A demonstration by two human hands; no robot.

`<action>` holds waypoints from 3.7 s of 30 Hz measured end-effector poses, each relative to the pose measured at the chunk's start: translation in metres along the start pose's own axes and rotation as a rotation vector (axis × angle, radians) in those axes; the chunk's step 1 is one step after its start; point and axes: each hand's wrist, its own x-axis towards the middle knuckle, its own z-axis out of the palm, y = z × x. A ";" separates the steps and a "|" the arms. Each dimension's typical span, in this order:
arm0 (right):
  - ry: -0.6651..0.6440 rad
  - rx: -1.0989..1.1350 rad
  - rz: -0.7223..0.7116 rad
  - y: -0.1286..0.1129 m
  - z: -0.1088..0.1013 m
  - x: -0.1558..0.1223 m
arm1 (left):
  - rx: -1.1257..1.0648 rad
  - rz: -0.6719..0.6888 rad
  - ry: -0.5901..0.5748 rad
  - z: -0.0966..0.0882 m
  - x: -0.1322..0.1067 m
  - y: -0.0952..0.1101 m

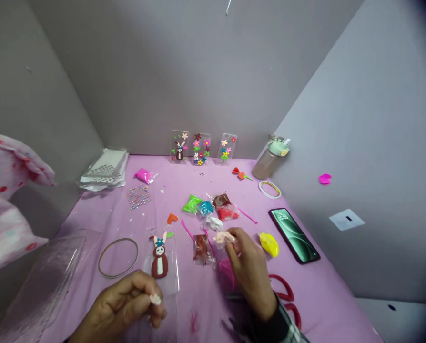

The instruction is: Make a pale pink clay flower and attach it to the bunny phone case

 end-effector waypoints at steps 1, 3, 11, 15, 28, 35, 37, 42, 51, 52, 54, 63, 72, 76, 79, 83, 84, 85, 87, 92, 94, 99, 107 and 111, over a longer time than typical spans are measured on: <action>0.013 -0.057 0.008 0.009 0.003 0.002 | -0.019 -0.001 0.015 0.001 0.002 0.001; -0.018 -0.156 0.005 0.022 0.008 0.004 | -0.038 -0.004 0.051 0.003 0.004 0.003; -0.136 -0.307 -0.185 0.025 0.000 0.001 | -0.063 -0.007 0.267 0.010 -0.002 0.005; -0.087 -0.259 -0.225 0.009 -0.013 0.000 | -0.020 0.048 0.318 0.007 -0.007 0.006; -0.366 0.618 -0.267 -0.085 0.007 -0.036 | 0.084 0.012 0.272 0.006 -0.013 -0.008; -0.402 0.670 -0.305 -0.091 0.017 -0.041 | 0.286 0.081 0.214 0.008 -0.015 -0.007; -0.353 0.653 -0.333 -0.090 0.021 -0.044 | 0.234 0.052 0.222 0.011 -0.014 -0.007; -0.232 0.556 -0.368 -0.089 0.026 -0.046 | 0.084 0.003 0.274 0.015 -0.012 -0.012; -0.281 0.587 -0.430 -0.085 0.026 -0.043 | 0.147 -0.017 0.276 0.015 -0.009 -0.004; -0.285 0.589 -0.435 -0.085 0.025 -0.043 | 0.151 -0.024 0.272 0.015 -0.009 -0.004; -0.290 0.594 -0.438 -0.085 0.025 -0.043 | 0.145 -0.042 0.261 0.015 -0.009 -0.004; -0.313 0.635 -0.363 -0.084 0.028 -0.043 | 0.181 -0.050 0.262 0.017 -0.009 -0.001; -0.344 0.596 -0.304 -0.084 0.040 -0.051 | 0.512 0.059 0.248 0.023 -0.010 0.004; -0.564 1.066 0.041 -0.085 0.028 -0.040 | 0.585 0.122 0.293 0.011 -0.012 0.001; -0.598 1.341 0.240 -0.080 0.020 -0.032 | 0.488 0.108 0.288 -0.009 -0.014 -0.005; -0.570 1.181 0.257 -0.071 0.020 -0.030 | 0.379 0.057 0.326 -0.028 -0.018 -0.014; -0.567 1.076 0.199 -0.070 0.020 -0.031 | 0.375 0.040 0.334 -0.031 -0.019 -0.016; -0.569 0.955 0.117 -0.068 0.020 -0.031 | 0.376 0.031 0.341 -0.033 -0.020 -0.017; -0.591 0.685 -0.076 -0.066 0.019 -0.032 | 0.385 0.041 0.347 -0.034 -0.021 -0.019; -0.765 0.056 -0.362 -0.063 0.021 -0.037 | 0.400 0.089 0.334 -0.036 -0.022 -0.019; -0.793 -0.075 -0.397 -0.064 0.026 -0.039 | 0.393 0.068 0.367 -0.036 -0.022 -0.017; -0.720 -0.118 -0.406 -0.067 0.037 -0.041 | 0.356 0.027 0.411 -0.034 -0.018 -0.015; -0.634 0.154 -0.306 -0.066 0.031 -0.040 | 0.361 0.016 0.365 -0.038 -0.017 -0.019; -0.606 0.307 -0.287 -0.064 0.033 -0.044 | 0.509 0.058 0.318 -0.038 -0.015 -0.016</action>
